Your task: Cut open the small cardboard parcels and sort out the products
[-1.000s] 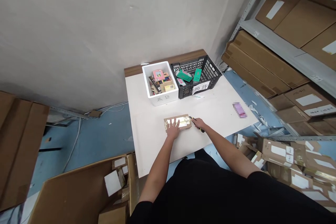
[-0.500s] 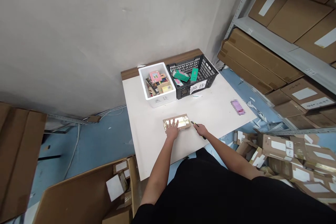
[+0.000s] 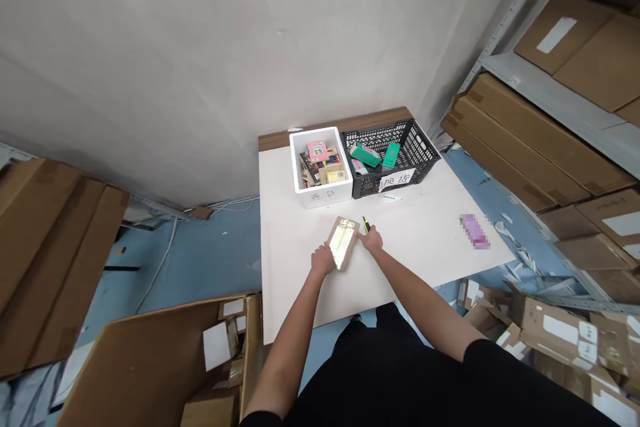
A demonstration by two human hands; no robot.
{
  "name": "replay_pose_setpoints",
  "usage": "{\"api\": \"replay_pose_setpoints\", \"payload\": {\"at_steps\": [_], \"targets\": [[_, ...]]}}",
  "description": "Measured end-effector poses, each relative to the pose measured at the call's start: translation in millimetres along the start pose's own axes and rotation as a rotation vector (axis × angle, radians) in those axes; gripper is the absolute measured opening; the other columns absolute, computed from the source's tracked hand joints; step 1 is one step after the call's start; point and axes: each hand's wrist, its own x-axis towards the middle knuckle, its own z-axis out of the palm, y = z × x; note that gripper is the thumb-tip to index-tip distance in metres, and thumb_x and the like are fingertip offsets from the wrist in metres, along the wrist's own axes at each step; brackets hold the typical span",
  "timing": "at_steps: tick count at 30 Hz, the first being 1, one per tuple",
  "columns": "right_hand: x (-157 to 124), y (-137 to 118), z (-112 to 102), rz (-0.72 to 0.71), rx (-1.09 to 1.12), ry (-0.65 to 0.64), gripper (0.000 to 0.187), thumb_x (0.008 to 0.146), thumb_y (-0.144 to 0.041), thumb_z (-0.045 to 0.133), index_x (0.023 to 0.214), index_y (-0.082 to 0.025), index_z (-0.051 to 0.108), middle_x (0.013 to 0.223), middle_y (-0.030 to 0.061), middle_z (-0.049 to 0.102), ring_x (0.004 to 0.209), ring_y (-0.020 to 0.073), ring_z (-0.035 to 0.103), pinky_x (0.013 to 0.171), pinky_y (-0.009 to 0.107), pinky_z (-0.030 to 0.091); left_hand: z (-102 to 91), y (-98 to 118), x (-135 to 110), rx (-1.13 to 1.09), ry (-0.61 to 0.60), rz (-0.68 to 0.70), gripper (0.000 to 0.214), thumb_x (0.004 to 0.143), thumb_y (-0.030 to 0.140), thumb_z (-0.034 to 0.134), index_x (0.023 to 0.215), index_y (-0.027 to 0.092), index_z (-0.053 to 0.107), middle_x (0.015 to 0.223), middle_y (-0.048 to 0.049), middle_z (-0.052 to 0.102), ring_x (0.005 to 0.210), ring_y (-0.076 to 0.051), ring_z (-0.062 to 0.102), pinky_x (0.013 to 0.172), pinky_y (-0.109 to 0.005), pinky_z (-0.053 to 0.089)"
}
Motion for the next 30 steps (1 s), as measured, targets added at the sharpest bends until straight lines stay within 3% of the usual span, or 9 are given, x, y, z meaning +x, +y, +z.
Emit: {"api": "replay_pose_setpoints", "payload": {"at_steps": [2,4,7,11,15,19,22,26,30], "targets": [[15,-9,-14,-0.036,-0.023,-0.003,0.055,0.088,-0.06,0.074,0.119,-0.02,0.054,0.122,0.0194,0.072,0.112,0.0343,0.071,0.08,0.035,0.054,2.6,0,-6,-0.032,-0.033,0.049,0.066,0.091,0.037,0.057,0.154,0.021,0.05,0.135,-0.0182,0.068,0.121,-0.033,0.066,0.097,-0.042,0.054],[18,-5,-21,-0.07,0.003,0.017,0.052,0.089,-0.059,0.072,0.12,-0.02,0.055,0.121,0.0175,0.073,0.111,0.0324,0.071,0.078,0.033,0.054,0.7,1,-7,-0.058,0.008,0.071,0.055,0.095,0.03,0.052,0.15,0.029,0.055,0.142,-0.0131,0.065,0.127,-0.03,0.064,0.1,-0.04,0.053],[0,24,-14,-0.047,0.094,0.046,0.055,0.089,-0.067,0.066,0.119,-0.021,0.056,0.117,0.0145,0.074,0.105,0.0295,0.073,0.075,0.031,0.055,-7.3,4,0,-0.047,0.123,0.238,0.072,0.092,0.017,0.054,0.16,0.034,0.04,0.17,-0.0063,0.037,0.153,-0.027,0.039,0.115,-0.041,0.045],[-37,75,14,-0.04,0.067,-0.058,0.057,0.084,-0.068,0.071,0.113,-0.021,0.06,0.115,0.0135,0.074,0.105,0.0285,0.073,0.081,0.031,0.055,-11.4,10,16,0.036,0.125,0.495,0.089,0.086,0.01,0.06,0.164,0.04,0.03,0.179,0.0005,0.012,0.164,-0.025,0.008,0.126,-0.049,0.029],[-35,80,14,-0.048,-0.03,-0.071,0.063,0.076,-0.063,0.081,0.117,-0.02,0.06,0.119,0.0146,0.073,0.112,0.0305,0.072,0.085,0.033,0.056,5.5,26,19,0.049,0.134,0.317,0.086,0.089,0.023,0.064,0.166,0.039,0.028,0.178,-0.0052,0.017,0.164,-0.032,0.01,0.125,-0.058,0.025],[3,39,-20,-0.042,-0.149,0.054,0.065,0.078,-0.065,0.08,0.118,-0.02,0.057,0.118,0.0184,0.073,0.112,0.0329,0.072,0.083,0.035,0.056,25.7,55,5,-0.017,0.219,0.048,0.073,0.096,0.037,0.055,0.165,0.024,0.035,0.158,-0.0209,0.047,0.149,-0.043,0.037,0.116,-0.062,0.034],[25,19,-41,-0.061,-0.098,0.102,0.048,0.089,-0.062,0.07,0.111,-0.022,0.055,0.107,0.0146,0.075,0.099,0.028,0.075,0.075,0.03,0.056,28.0,66,-3,-0.075,0.249,0.041,0.065,0.098,0.043,0.052,0.158,0.018,0.048,0.143,-0.0224,0.058,0.138,-0.041,0.047,0.113,-0.057,0.039],[25,37,-48,-0.018,0.243,0.031,0.045,0.105,-0.064,0.036,0.092,-0.024,0.052,0.071,0.0034,0.068,0.057,0.0177,0.067,0.054,0.026,0.052,22.8,56,1,-0.129,0.279,0.153,0.067,0.101,0.052,0.046,0.163,0.027,0.039,0.167,-0.0123,0.04,0.156,-0.037,0.027,0.125,-0.053,0.029],[9,76,-42,0.007,0.32,-0.163,0.055,0.102,-0.071,0.041,0.073,-0.024,0.049,0.052,-0.0025,0.054,0.04,0.0138,0.053,0.042,0.023,0.044,28.6,44,12,-0.117,0.191,0.192,0.074,0.101,0.055,0.046,0.169,0.035,0.023,0.178,-0.0012,0.014,0.164,-0.034,0.006,0.131,-0.055,0.011]]}}
